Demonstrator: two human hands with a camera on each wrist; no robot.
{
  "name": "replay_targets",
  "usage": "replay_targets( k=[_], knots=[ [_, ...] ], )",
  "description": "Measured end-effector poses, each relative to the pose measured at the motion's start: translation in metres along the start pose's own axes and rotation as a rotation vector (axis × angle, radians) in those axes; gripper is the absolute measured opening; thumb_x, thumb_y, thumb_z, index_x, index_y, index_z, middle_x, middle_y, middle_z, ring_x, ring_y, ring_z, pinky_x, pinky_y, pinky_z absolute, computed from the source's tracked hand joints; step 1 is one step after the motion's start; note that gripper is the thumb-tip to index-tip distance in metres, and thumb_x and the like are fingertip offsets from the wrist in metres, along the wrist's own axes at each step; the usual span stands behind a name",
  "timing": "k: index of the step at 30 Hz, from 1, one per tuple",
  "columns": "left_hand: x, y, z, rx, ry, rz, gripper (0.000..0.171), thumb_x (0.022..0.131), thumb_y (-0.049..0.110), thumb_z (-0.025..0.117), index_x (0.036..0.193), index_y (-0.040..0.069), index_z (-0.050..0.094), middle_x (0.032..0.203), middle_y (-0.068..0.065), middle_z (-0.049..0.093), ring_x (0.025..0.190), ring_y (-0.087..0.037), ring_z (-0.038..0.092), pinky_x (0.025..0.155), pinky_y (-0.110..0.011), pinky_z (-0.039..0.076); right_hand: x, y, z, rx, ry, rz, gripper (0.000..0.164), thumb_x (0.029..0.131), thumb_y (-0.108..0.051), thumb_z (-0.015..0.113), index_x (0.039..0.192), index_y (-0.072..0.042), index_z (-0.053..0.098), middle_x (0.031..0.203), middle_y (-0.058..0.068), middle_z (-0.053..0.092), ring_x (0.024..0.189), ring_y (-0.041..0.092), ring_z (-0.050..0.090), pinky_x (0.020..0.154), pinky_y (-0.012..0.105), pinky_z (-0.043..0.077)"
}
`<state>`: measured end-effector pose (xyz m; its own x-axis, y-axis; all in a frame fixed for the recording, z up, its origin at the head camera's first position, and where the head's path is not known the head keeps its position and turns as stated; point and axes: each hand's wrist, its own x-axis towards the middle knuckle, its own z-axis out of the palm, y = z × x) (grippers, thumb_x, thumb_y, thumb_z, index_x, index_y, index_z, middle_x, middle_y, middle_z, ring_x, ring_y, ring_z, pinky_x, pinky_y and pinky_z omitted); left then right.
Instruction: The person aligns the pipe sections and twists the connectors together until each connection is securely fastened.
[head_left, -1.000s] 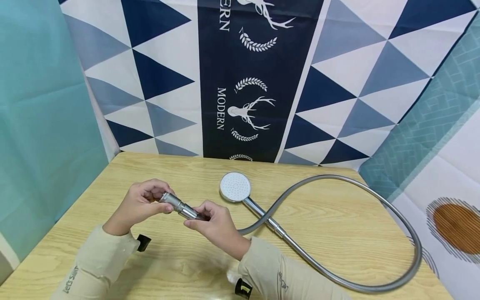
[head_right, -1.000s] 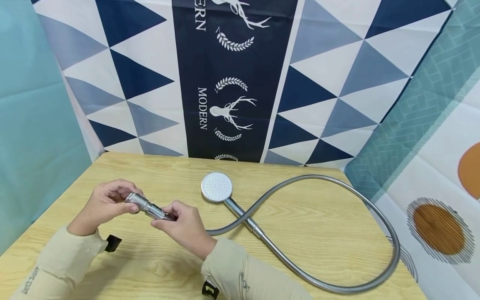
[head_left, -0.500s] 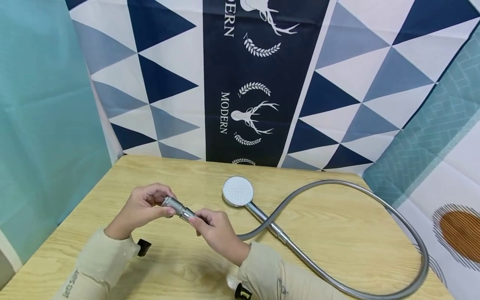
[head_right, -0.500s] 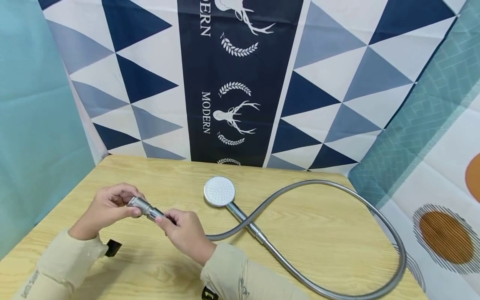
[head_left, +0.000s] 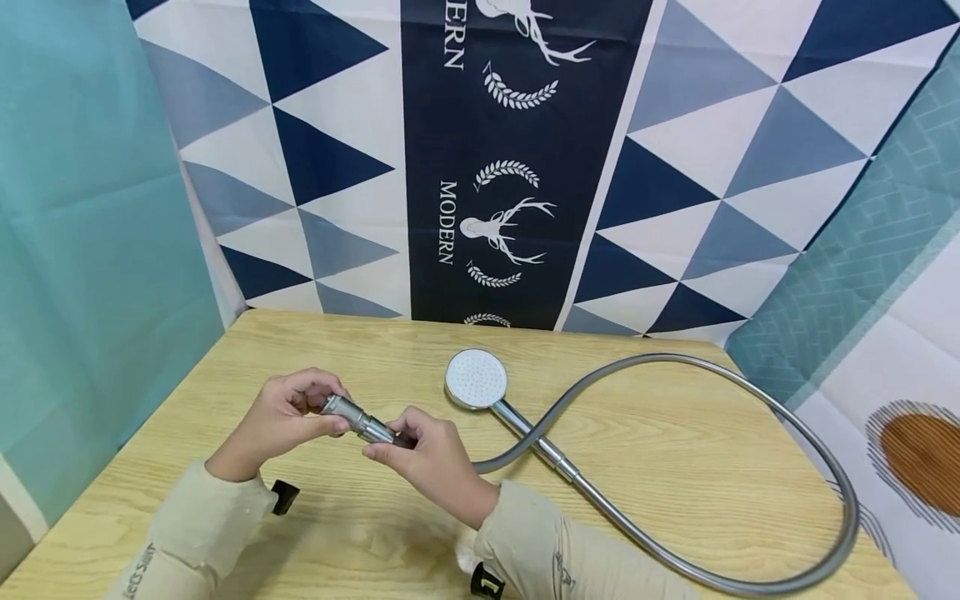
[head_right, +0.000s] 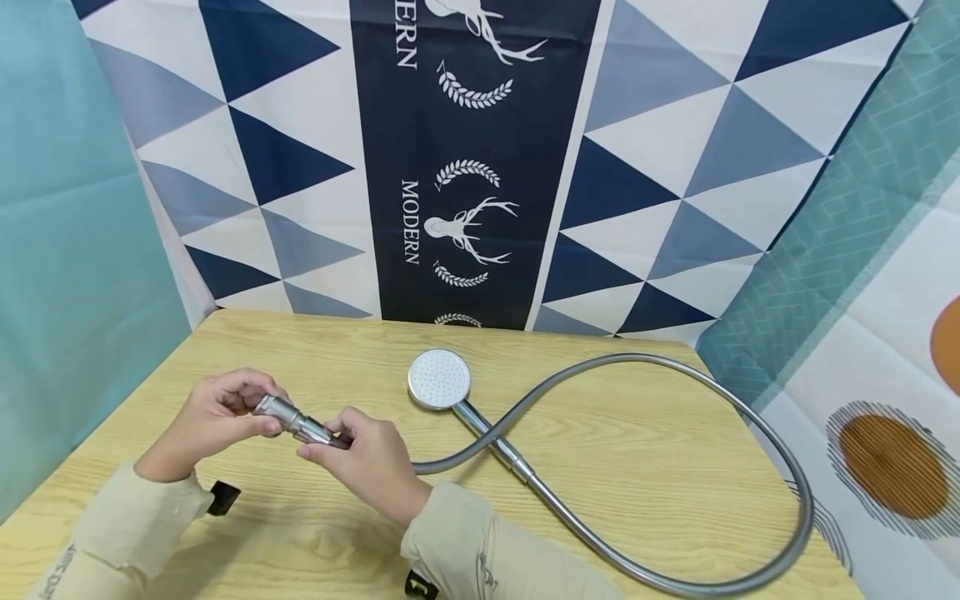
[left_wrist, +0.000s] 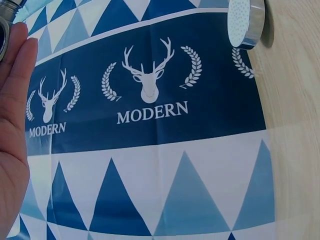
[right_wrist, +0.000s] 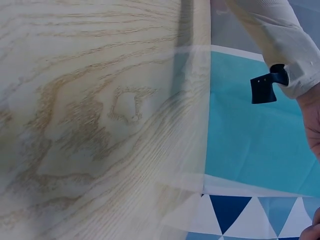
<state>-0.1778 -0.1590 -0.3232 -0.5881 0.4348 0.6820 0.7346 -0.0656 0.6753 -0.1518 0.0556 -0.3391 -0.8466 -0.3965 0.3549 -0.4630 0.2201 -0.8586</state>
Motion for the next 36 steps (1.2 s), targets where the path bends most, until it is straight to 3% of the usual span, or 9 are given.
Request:
replay_targets(
  k=[6, 13, 19, 23, 29, 33, 36],
  knots=[
    [0.0003, 0.0004, -0.0024, -0.02, -0.009, -0.008, 0.018, 0.083, 0.0, 0.072, 0.098, 0.003, 0.063, 0.086, 0.009, 0.068, 0.07, -0.002, 0.064, 0.057, -0.02, 0.052, 0.0023, -0.0022, -0.0008, 0.005, -0.031, 0.009, 0.018, 0.091, -0.015, 0.068, 0.084, 0.002, 0.065, 0.064, 0.006, 0.057, 0.052, 0.002, 0.043, 0.047, 0.019, 0.035],
    [0.0012, -0.0007, -0.0001, -0.033, -0.005, 0.026, 0.018, 0.083, 0.003, 0.072, 0.099, 0.002, 0.063, 0.086, 0.008, 0.068, 0.068, -0.002, 0.063, 0.054, -0.019, 0.05, 0.0021, 0.0025, -0.0026, -0.051, -0.038, -0.086, 0.025, 0.098, -0.013, 0.056, 0.085, 0.005, 0.068, 0.063, 0.014, 0.059, 0.051, -0.001, 0.041, 0.045, 0.019, 0.035],
    [0.002, 0.0009, 0.0004, -0.007, -0.003, 0.037, 0.019, 0.083, 0.005, 0.073, 0.098, 0.0, 0.062, 0.086, 0.009, 0.067, 0.067, -0.001, 0.062, 0.053, -0.018, 0.049, 0.0006, 0.0008, -0.0007, 0.033, -0.017, -0.012, 0.018, 0.091, -0.014, 0.068, 0.095, 0.004, 0.068, 0.068, 0.007, 0.061, 0.057, 0.001, 0.048, 0.05, 0.018, 0.04],
    [0.0018, 0.0008, -0.0003, -0.006, -0.006, 0.037, 0.019, 0.083, 0.006, 0.073, 0.098, 0.0, 0.062, 0.087, 0.009, 0.068, 0.069, -0.001, 0.062, 0.054, -0.018, 0.049, 0.0002, 0.0005, 0.0018, 0.014, 0.004, 0.018, 0.024, 0.082, -0.009, 0.076, 0.098, 0.002, 0.062, 0.069, 0.004, 0.063, 0.057, 0.001, 0.052, 0.051, 0.017, 0.042],
    [0.0015, 0.0012, -0.0013, 0.0, -0.006, 0.034, 0.019, 0.084, 0.005, 0.073, 0.099, 0.001, 0.062, 0.087, 0.01, 0.068, 0.069, -0.001, 0.063, 0.055, -0.018, 0.05, -0.0007, 0.0021, 0.0044, 0.015, 0.036, 0.018, 0.028, 0.08, -0.004, 0.077, 0.094, 0.0, 0.053, 0.072, 0.007, 0.065, 0.059, 0.0, 0.053, 0.053, 0.018, 0.044],
    [0.0019, 0.0018, -0.0017, -0.01, -0.01, 0.025, 0.019, 0.084, 0.005, 0.072, 0.1, 0.003, 0.063, 0.087, 0.009, 0.068, 0.069, -0.001, 0.063, 0.056, -0.018, 0.05, -0.0004, 0.0024, 0.0036, 0.056, 0.038, -0.013, 0.021, 0.081, -0.002, 0.076, 0.09, 0.003, 0.057, 0.08, 0.013, 0.067, 0.064, -0.001, 0.056, 0.055, 0.016, 0.046],
    [0.0016, 0.0018, -0.0021, -0.031, -0.014, 0.024, 0.019, 0.084, 0.003, 0.072, 0.101, 0.003, 0.063, 0.087, 0.008, 0.068, 0.07, -0.002, 0.064, 0.057, -0.019, 0.051, -0.0007, 0.0017, 0.002, 0.08, 0.017, -0.021, 0.014, 0.085, -0.004, 0.072, 0.087, 0.004, 0.061, 0.076, 0.012, 0.065, 0.06, 0.0, 0.051, 0.053, 0.017, 0.042]
  ],
)
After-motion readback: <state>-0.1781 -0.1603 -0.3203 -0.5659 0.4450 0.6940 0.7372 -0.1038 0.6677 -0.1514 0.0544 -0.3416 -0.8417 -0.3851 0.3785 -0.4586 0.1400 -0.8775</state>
